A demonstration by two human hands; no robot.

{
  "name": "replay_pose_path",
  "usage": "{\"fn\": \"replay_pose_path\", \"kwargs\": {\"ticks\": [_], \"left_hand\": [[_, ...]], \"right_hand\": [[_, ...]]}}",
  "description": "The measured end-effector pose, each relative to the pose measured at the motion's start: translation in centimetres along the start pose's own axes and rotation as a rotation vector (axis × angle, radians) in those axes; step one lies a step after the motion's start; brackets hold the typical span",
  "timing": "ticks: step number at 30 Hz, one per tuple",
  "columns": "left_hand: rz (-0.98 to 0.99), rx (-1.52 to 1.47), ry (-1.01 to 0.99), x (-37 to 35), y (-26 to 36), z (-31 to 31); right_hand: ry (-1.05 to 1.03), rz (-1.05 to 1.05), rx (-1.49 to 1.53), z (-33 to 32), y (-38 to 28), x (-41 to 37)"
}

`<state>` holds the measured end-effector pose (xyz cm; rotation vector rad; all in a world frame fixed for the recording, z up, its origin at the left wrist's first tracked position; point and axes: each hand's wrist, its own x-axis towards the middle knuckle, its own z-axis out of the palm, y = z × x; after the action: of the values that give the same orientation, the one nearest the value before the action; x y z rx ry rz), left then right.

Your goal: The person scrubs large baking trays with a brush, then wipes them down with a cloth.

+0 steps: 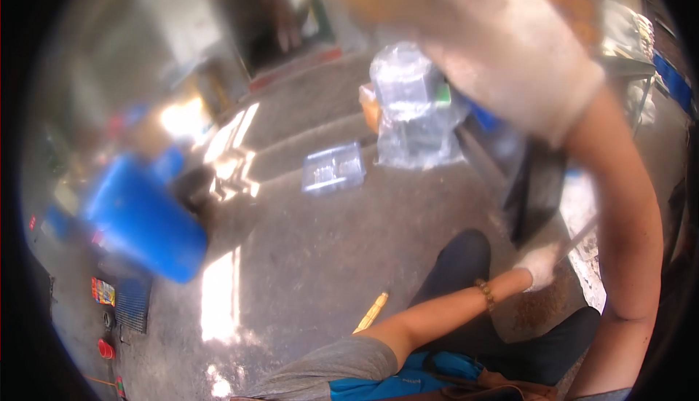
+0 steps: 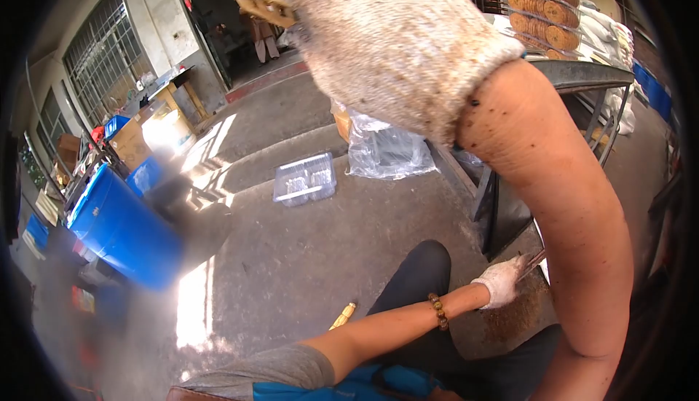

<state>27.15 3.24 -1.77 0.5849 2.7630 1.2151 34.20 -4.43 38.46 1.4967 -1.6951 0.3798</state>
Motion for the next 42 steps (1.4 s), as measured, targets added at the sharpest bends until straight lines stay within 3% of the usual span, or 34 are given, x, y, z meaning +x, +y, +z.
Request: {"fn": "replay_pose_path", "kwargs": {"ticks": [3, 7, 12, 13, 14, 15, 16, 18, 19, 20, 22, 23, 25, 28, 31, 35, 37, 38, 42], "left_hand": [[0.069, -0.005, 0.045, 0.2, -0.4, 0.6], [0.085, 0.017, 0.011, 0.5, -0.9, 0.3], [0.107, -0.054, -0.007, -0.1, 0.4, -2.5], [0.114, -0.057, -0.02, -0.3, 0.6, -3.1], [0.122, -0.058, -0.036, -0.4, 0.9, -3.7], [0.117, -0.055, -0.05, -0.6, 1.4, -4.5], [0.1, -0.058, -0.064, -0.8, 2.0, -5.3], [0.09, -0.067, -0.064, -0.2, 2.1, -5.4], [0.094, -0.068, -0.075, 0.2, 2.1, -5.4], [0.11, -0.072, -0.063, 0.5, 2.2, -5.5], [0.099, -0.053, -0.088, 1.3, 2.7, -5.6], [0.069, -0.076, -0.108, 1.8, 2.8, -5.6], [0.062, -0.131, -0.15, 3.0, 2.3, -4.9], [0.275, -0.027, 0.025, 5.1, -0.6, -2.8], [0.143, -0.079, -0.048, 5.5, 0.2, -3.3], [0.102, -0.022, -0.033, 4.5, 1.4, -3.8], [0.157, 0.01, 0.065, 5.6, -0.8, -1.3], [0.097, 0.023, 0.014, 4.9, -0.1, -2.1], [0.043, -0.034, 0.049, 1.6, 1.3, -4.8]], "right_hand": [[0.063, 0.097, 0.051, 0.2, 0.9, -2.0], [0.186, 0.565, 0.145, -0.6, 2.4, -8.4], [0.801, 1.091, 0.217, 0.3, 7.8, -28.5], [0.968, 1.233, 0.375, 0.5, 8.2, -32.8], [1.078, 1.237, 0.383, 1.3, 9.0, -37.8], [1.104, 1.442, 0.403, 1.9, 9.2, -42.9], [1.19, 1.456, 0.431, 3.2, 9.8, -48.1], [1.068, 1.784, 0.126, 5.1, 9.3, -57.1], [0.912, 2.005, 0.062, 5.8, 8.0, -60.0], [0.98, 1.936, 0.049, 8.7, 8.8, -68.9], [0.748, 1.87, -0.071, 11.1, 5.8, -70.9], [0.665, 2.089, -0.016, 11.5, 3.8, -65.5], [0.722, 1.99, 0.195, 14.0, 2.2, -62.4], [0.718, 1.791, 0.229, 18.3, 3.7, -61.5], [0.654, 1.726, 0.278, 16.3, 1.6, -53.8], [0.729, 1.652, 0.485, 19.5, 2.2, -54.9], [0.701, 1.566, 0.359, 19.0, 2.0, -51.7], [0.782, 1.536, 0.51, 19.8, 2.4, -51.7], [0.707, 1.579, 0.511, 19.9, 3.1, -51.3]]}}
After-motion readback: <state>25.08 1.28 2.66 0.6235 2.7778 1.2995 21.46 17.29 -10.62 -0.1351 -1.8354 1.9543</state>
